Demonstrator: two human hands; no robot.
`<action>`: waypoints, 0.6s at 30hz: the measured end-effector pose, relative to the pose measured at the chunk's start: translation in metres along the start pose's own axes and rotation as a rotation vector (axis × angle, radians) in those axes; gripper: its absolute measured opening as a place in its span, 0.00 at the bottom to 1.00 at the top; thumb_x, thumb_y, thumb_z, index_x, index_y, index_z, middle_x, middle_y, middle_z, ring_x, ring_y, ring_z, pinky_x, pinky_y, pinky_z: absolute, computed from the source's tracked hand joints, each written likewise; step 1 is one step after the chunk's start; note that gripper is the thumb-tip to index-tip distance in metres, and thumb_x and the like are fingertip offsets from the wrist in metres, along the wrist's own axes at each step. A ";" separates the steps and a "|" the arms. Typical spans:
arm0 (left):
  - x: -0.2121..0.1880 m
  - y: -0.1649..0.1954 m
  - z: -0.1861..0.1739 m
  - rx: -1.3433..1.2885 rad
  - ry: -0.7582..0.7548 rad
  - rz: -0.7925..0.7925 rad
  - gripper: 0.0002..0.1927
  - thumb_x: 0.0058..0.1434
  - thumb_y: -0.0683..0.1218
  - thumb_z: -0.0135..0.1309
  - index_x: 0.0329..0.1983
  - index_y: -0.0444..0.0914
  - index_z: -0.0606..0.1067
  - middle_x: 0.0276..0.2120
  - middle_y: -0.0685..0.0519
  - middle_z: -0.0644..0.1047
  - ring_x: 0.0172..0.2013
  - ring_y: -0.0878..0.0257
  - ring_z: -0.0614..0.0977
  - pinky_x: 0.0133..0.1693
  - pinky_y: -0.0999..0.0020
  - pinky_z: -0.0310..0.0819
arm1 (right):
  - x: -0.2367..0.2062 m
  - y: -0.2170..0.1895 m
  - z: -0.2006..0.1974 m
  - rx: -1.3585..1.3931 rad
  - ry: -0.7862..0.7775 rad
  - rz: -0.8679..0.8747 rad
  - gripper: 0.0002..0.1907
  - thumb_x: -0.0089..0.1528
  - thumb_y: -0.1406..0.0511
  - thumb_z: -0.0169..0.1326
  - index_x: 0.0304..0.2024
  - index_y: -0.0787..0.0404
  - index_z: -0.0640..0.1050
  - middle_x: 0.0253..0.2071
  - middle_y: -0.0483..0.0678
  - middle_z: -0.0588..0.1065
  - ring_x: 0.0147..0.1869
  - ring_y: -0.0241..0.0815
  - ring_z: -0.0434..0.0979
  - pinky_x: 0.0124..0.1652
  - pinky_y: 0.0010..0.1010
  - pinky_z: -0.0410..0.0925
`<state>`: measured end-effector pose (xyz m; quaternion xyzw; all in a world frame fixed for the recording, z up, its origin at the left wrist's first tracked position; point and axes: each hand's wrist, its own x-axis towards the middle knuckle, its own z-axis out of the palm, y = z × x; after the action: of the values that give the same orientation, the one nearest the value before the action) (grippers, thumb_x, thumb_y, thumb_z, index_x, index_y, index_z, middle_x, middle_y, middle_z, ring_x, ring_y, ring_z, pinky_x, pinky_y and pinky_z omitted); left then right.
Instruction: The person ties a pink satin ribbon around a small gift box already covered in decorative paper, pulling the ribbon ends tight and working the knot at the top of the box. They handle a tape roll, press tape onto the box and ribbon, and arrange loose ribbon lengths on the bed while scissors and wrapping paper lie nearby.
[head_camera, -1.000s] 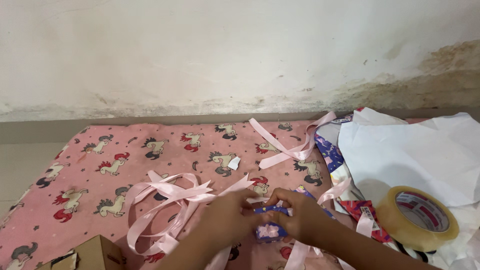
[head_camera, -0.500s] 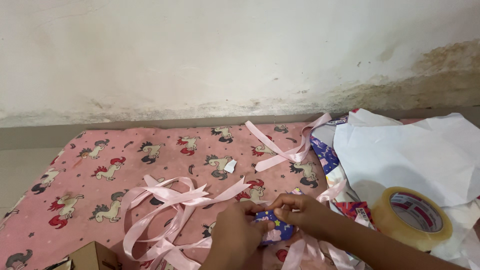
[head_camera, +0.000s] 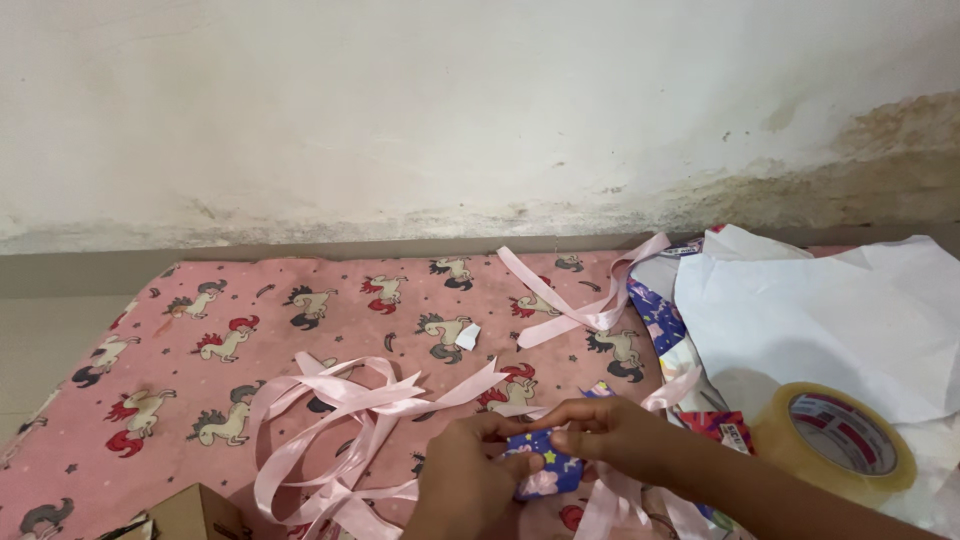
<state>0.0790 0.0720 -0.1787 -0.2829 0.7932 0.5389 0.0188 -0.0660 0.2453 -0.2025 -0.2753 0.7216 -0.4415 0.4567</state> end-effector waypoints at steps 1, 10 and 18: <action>-0.001 0.001 0.000 0.000 -0.001 0.002 0.22 0.47 0.48 0.70 0.47 0.42 0.82 0.38 0.49 0.86 0.39 0.61 0.90 0.44 0.65 0.82 | 0.001 0.001 0.000 -0.030 0.002 -0.072 0.19 0.65 0.59 0.59 0.57 0.57 0.83 0.33 0.40 0.76 0.37 0.29 0.73 0.38 0.23 0.67; -0.014 -0.007 0.017 0.492 0.350 0.782 0.27 0.39 0.45 0.70 0.44 0.41 0.76 0.43 0.51 0.74 0.51 0.51 0.74 0.54 0.43 0.57 | -0.029 -0.033 0.021 -0.509 0.431 -0.486 0.21 0.48 0.64 0.71 0.39 0.58 0.76 0.38 0.43 0.74 0.43 0.38 0.79 0.43 0.29 0.72; -0.005 -0.023 0.023 0.518 0.343 0.983 0.25 0.37 0.48 0.71 0.41 0.42 0.78 0.37 0.54 0.76 0.44 0.55 0.76 0.49 0.49 0.59 | -0.055 -0.055 0.014 -0.696 0.247 -0.653 0.16 0.51 0.65 0.69 0.38 0.61 0.78 0.40 0.47 0.74 0.48 0.48 0.76 0.44 0.36 0.70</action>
<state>0.0876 0.0881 -0.2055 0.0491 0.9291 0.2193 -0.2938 -0.0301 0.2582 -0.1331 -0.5690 0.7511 -0.3236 0.0863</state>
